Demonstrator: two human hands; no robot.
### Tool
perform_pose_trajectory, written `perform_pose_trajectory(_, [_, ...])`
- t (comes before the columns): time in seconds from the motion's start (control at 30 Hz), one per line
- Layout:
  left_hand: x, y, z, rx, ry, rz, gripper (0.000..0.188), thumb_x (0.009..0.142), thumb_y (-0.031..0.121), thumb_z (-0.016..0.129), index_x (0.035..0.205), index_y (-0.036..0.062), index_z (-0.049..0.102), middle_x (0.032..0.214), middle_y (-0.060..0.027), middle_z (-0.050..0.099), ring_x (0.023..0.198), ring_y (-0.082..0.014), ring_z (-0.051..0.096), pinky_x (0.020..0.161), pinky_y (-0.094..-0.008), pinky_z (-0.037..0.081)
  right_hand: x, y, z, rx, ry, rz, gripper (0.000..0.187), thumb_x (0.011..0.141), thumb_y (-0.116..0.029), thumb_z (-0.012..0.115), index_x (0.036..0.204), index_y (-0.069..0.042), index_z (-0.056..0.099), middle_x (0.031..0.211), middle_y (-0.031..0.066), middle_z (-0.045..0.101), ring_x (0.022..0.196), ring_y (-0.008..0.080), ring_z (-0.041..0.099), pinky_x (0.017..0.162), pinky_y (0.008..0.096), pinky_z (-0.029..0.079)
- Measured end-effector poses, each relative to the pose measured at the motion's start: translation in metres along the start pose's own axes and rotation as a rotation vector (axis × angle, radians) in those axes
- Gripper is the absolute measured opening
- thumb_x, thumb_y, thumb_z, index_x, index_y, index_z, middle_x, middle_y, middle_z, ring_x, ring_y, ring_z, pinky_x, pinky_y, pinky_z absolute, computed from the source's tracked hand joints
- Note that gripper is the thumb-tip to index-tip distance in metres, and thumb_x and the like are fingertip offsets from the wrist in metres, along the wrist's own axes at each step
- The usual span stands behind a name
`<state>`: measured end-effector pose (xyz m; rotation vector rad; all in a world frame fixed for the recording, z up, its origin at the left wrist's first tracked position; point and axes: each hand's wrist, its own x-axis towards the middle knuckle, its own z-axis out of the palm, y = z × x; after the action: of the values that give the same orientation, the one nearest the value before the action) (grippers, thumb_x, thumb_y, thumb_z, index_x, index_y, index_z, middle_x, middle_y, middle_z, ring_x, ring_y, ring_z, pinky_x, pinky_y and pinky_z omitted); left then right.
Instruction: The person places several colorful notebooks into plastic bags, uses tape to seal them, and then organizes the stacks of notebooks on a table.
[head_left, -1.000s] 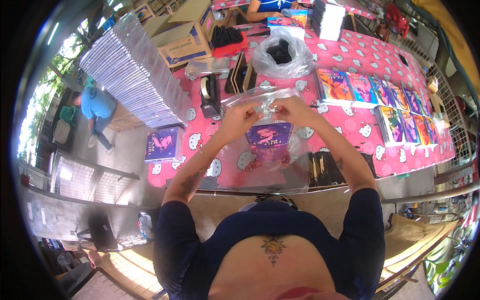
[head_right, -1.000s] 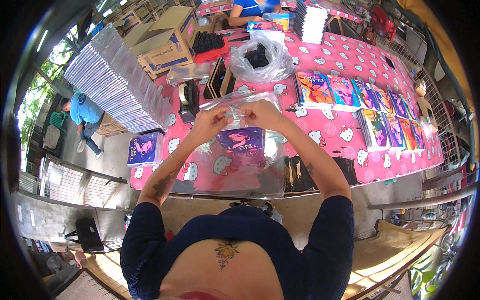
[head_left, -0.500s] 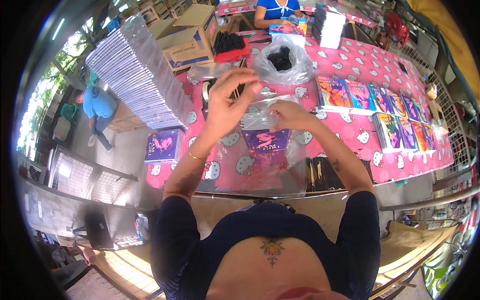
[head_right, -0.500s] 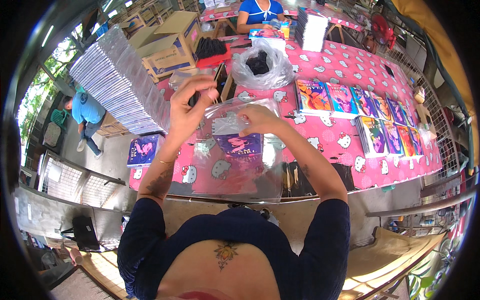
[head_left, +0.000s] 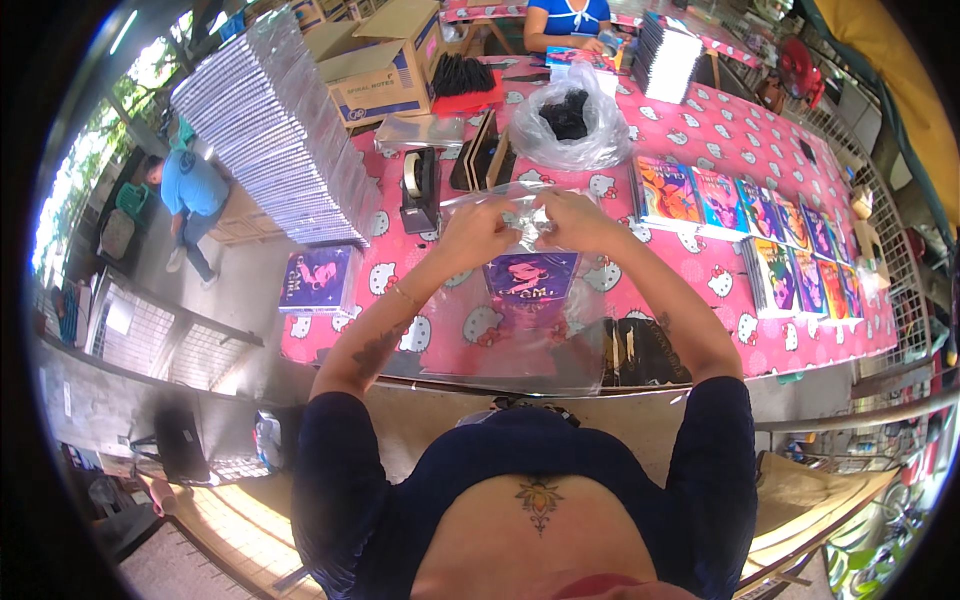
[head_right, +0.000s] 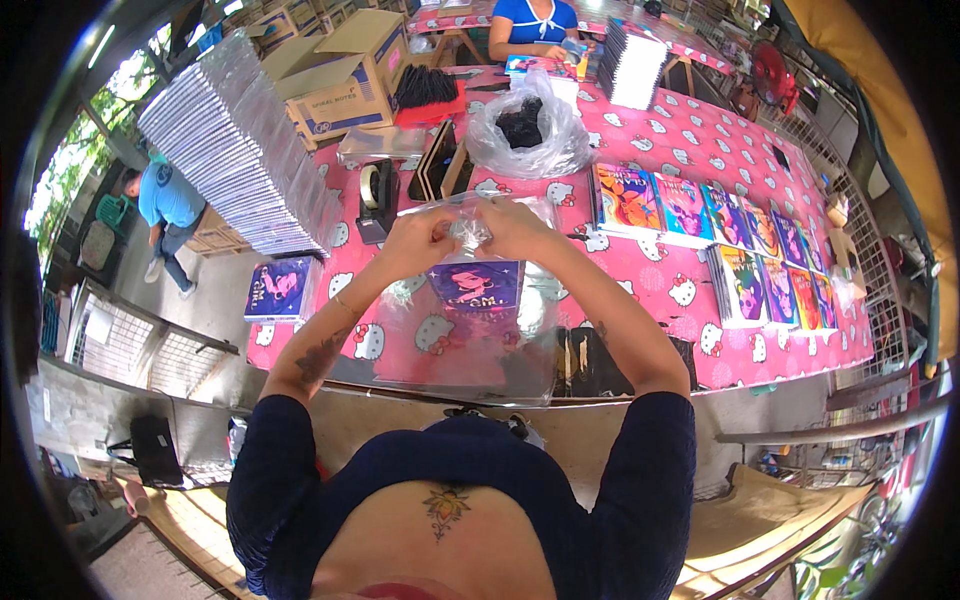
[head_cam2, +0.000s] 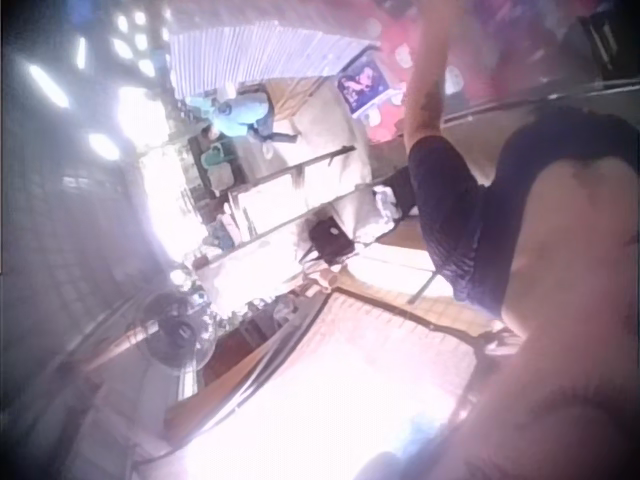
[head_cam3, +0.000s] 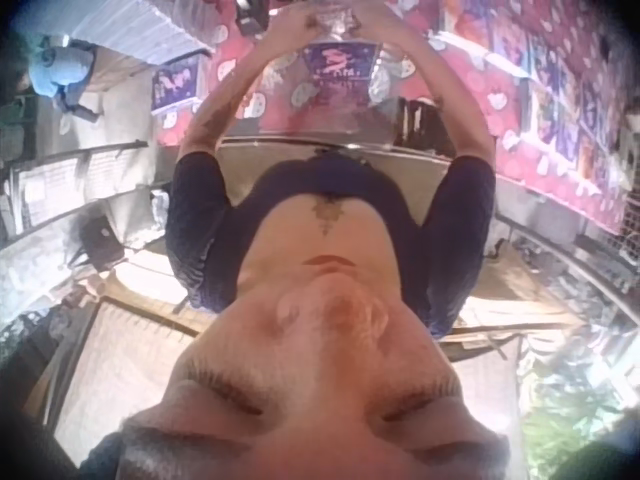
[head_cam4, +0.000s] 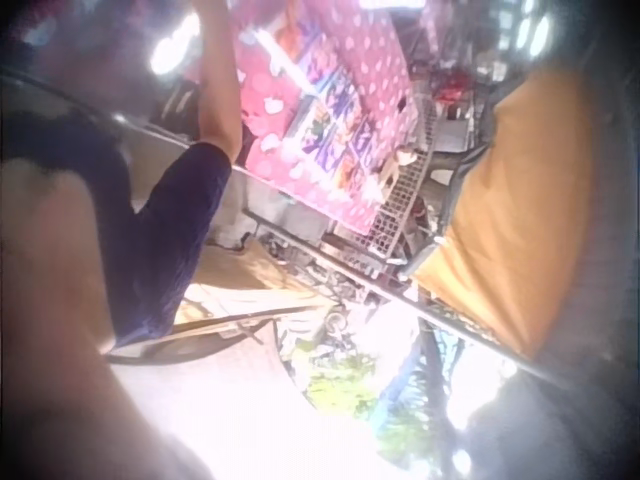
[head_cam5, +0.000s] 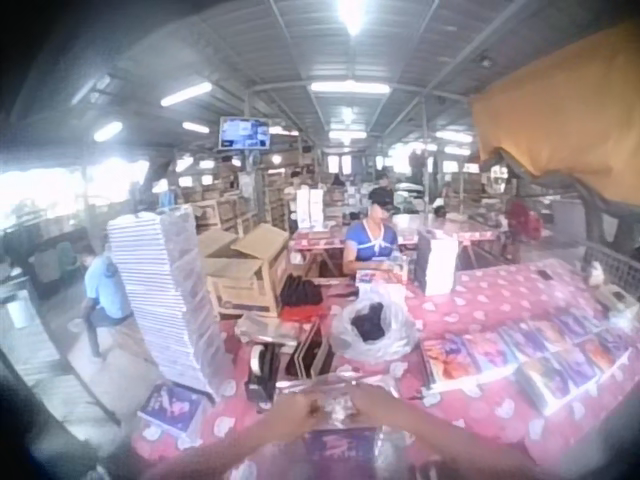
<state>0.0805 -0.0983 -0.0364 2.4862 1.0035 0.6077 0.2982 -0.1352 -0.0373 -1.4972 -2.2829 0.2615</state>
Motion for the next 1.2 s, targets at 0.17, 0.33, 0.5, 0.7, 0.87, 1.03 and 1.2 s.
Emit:
perform_pose_trajectory(0.17, [0.009,-0.004,0.005,0.527,0.222,0.280,0.049,0.078,0.033,0.076,0.113,0.0018,0.063,0.091,-0.0119,0.068,0.082,-0.0237,0.065,0.074,-0.0329,0.051,-0.003,0.001,-0.009,-0.054,0.087,0.044,0.072,0.067,-0.027,0.085,0.127,-0.002,0.053,0.100,0.0129,0.064,0.091,0.0262,0.064,0.079,0.0372,0.050])
perform_pose_trajectory(0.33, [0.050,-0.060,0.002,-0.678,-0.489,-0.075,0.047,0.081,0.038,0.075,0.106,-0.0011,0.066,0.094,-0.0064,0.067,0.085,-0.0166,0.061,0.080,-0.0301,0.046,-0.003,0.030,0.009,0.754,-0.140,0.239,0.064,0.075,-0.026,0.083,0.128,-0.002,0.056,0.096,0.0078,0.064,0.086,0.0127,0.060,0.077,0.0278,0.048])
perform_pose_trajectory(0.5, [0.073,-0.058,0.020,-0.817,-0.384,-0.385,0.041,0.082,0.036,0.073,0.098,-0.0011,0.070,0.085,-0.0053,0.070,0.083,-0.0157,0.062,0.079,-0.0311,0.047,-0.008,0.026,0.014,0.734,-0.080,0.299,0.055,0.081,-0.025,0.078,0.127,-0.003,0.058,0.092,0.0054,0.064,0.086,0.0125,0.060,0.078,0.0283,0.047])
perform_pose_trajectory(0.7, [0.025,-0.207,0.021,-0.403,0.417,-0.563,0.030,0.083,0.027,0.073,0.095,0.0003,0.070,0.079,-0.0074,0.068,0.065,-0.0152,0.060,0.060,-0.0313,0.049,-0.010,0.029,0.031,0.705,0.024,0.343,0.047,0.083,-0.026,0.075,0.123,-0.005,0.061,0.089,0.0039,0.063,0.084,0.0123,0.059,0.076,0.0279,0.047])
perform_pose_trajectory(0.87, [-0.001,-0.262,0.018,-1.011,0.464,-0.859,0.021,0.079,0.017,0.077,0.092,0.0022,0.069,0.065,0.0002,0.057,0.055,-0.0071,0.047,0.049,-0.0236,0.043,-0.011,0.026,0.033,0.659,0.067,0.389,0.040,0.085,-0.025,0.072,0.119,-0.006,0.063,0.088,0.0036,0.063,0.081,0.0121,0.058,0.073,0.0282,0.047])
perform_pose_trajectory(1.03, [-0.025,-0.275,0.052,-1.147,0.671,-0.603,0.009,0.087,0.016,0.069,0.090,0.0072,0.069,0.073,0.0015,0.061,0.060,-0.0101,0.055,0.051,-0.0273,0.042,-0.009,0.027,0.038,0.691,0.124,0.365,0.038,0.082,-0.025,0.073,0.116,-0.007,0.066,0.080,0.0022,0.065,0.069,0.0100,0.058,0.066,0.0259,0.046])
perform_pose_trajectory(1.2, [-0.038,-0.240,0.046,-0.130,0.537,-0.680,0.017,0.086,0.018,0.062,0.085,0.0029,0.070,0.088,-0.0153,0.072,0.080,-0.0312,0.070,0.069,-0.0388,0.054,-0.007,0.028,0.042,0.726,0.117,0.381,0.040,0.082,-0.026,0.073,0.117,-0.007,0.066,0.081,0.0024,0.065,0.071,0.0100,0.058,0.068,0.0264,0.046])
